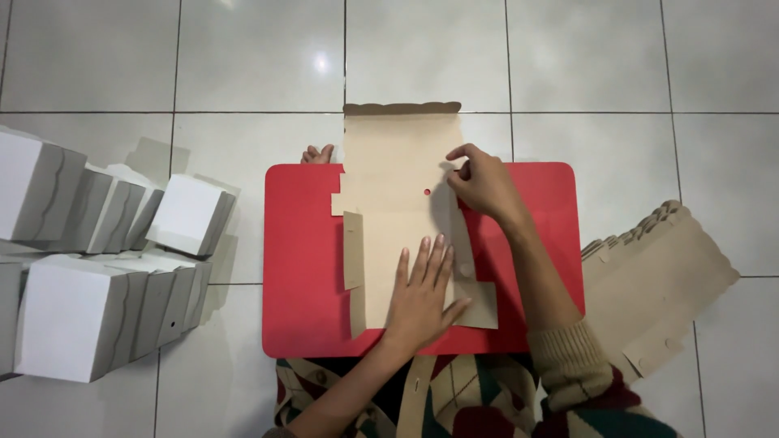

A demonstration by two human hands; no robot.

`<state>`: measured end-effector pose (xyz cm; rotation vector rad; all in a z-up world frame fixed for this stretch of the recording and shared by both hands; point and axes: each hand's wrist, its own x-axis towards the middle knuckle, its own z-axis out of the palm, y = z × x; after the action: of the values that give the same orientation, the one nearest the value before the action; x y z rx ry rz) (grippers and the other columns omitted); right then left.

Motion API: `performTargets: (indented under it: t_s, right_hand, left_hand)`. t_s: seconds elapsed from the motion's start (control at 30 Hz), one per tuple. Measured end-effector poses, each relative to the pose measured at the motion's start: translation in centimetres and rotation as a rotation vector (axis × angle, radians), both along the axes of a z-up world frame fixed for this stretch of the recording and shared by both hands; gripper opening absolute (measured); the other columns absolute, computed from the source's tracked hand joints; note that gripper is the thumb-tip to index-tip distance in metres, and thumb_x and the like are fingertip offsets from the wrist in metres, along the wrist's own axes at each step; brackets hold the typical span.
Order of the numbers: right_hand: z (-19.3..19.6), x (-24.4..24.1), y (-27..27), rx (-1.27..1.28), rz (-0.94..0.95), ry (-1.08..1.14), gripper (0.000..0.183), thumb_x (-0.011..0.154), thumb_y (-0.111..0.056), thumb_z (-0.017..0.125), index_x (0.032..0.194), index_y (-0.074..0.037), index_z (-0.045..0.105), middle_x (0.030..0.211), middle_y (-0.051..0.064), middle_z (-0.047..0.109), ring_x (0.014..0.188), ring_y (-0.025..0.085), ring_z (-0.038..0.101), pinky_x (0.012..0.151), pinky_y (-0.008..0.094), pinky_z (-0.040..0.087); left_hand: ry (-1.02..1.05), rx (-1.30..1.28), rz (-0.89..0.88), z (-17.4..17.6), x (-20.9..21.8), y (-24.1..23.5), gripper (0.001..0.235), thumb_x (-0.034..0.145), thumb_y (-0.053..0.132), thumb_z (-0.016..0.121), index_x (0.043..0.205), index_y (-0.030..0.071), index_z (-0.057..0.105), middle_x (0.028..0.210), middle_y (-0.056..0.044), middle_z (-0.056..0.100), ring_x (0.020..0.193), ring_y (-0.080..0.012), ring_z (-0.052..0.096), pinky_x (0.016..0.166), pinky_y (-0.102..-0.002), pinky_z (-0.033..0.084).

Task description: The person assembles two small white cardboard boxes from flat pre-cut pieces. They fold the sides, tuck in tabs, and secure the flaps to form the box shape. The finished boxes are placed on the floor next to a stack of similar boxes.

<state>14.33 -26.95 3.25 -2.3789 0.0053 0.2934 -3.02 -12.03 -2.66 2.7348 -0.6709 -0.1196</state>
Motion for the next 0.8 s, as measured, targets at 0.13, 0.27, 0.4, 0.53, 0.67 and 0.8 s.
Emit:
performTargets:
  t_s: [0.13, 0.27, 0.4, 0.53, 0.67, 0.8]
  right_hand:
    - [0.9, 1.2, 0.5, -0.046, 0.074, 0.027, 0.036, 0.086, -0.012, 0.068, 0.121, -0.005, 0.069, 0.066, 0.011, 0.068, 0.067, 0.034, 0.069, 0.066, 0.044, 0.051]
    - [0.3, 2.0, 0.2, -0.105, 0.143, 0.070, 0.034, 0.086, -0.013, 0.067, 0.119, -0.006, 0.070, 0.066, 0.010, 0.068, 0.066, 0.033, 0.068, 0.070, 0.044, 0.051]
    - [-0.5, 0.1, 0.0, -0.136, 0.177, -0.104, 0.041, 0.080, -0.011, 0.065, 0.121, -0.013, 0.065, 0.066, 0.007, 0.068, 0.069, 0.037, 0.070, 0.080, 0.049, 0.050]
    - [-2.0, -3.6, -0.6, -0.111, 0.147, -0.269, 0.043, 0.083, -0.013, 0.061, 0.126, -0.016, 0.055, 0.063, 0.005, 0.061, 0.066, 0.035, 0.066, 0.089, 0.051, 0.039]
    - [-2.4, -7.6, -0.4, -0.124, 0.109, -0.522, 0.042, 0.083, -0.017, 0.062, 0.124, -0.014, 0.056, 0.066, 0.003, 0.062, 0.063, 0.026, 0.065, 0.078, 0.040, 0.043]
    - [-4.4, -9.5, -0.5, -0.069, 0.055, -0.534, 0.026, 0.085, -0.018, 0.063, 0.109, -0.012, 0.054, 0.065, 0.001, 0.063, 0.059, 0.024, 0.059, 0.074, 0.037, 0.038]
  left_hand:
    - [0.000, -0.001, -0.024, 0.2, 0.0, 0.2, 0.088, 0.098, 0.074, 0.026, 0.163, 0.015, 0.017, 0.171, -0.013, 0.008, 0.157, -0.0370, 0.001, 0.124, -0.061, -0.003]
    - [-0.025, 0.036, -0.053, 0.2, -0.2, 0.1, 0.083, 0.097, 0.075, 0.027, 0.164, 0.027, 0.015, 0.171, -0.009, 0.007, 0.156, -0.0404, 0.002, 0.122, -0.064, -0.004]
    - [0.027, 0.052, -0.084, 0.5, 0.1, 0.4, 0.114, 0.072, 0.088, 0.047, 0.163, 0.028, 0.015, 0.171, -0.011, 0.008, 0.155, -0.0445, 0.001, 0.122, -0.067, -0.006]
    - [0.034, 0.024, -0.076, 2.7, 0.4, 0.6, 0.131, 0.057, 0.098, 0.046, 0.163, 0.025, 0.017, 0.170, -0.013, 0.013, 0.154, -0.0473, 0.002, 0.122, -0.067, -0.004]
    - [-0.046, -0.084, -0.089, 1.3, -0.2, 0.6, 0.111, 0.066, 0.079, 0.062, 0.155, 0.018, 0.033, 0.156, -0.018, 0.036, 0.146, -0.0488, 0.025, 0.121, -0.068, 0.011]
    - [-0.217, -0.352, -0.155, -4.8, -1.8, 0.2, 0.082, 0.079, 0.071, 0.065, 0.129, 0.006, 0.062, 0.116, -0.012, 0.063, 0.119, -0.0327, 0.060, 0.106, -0.052, 0.043]
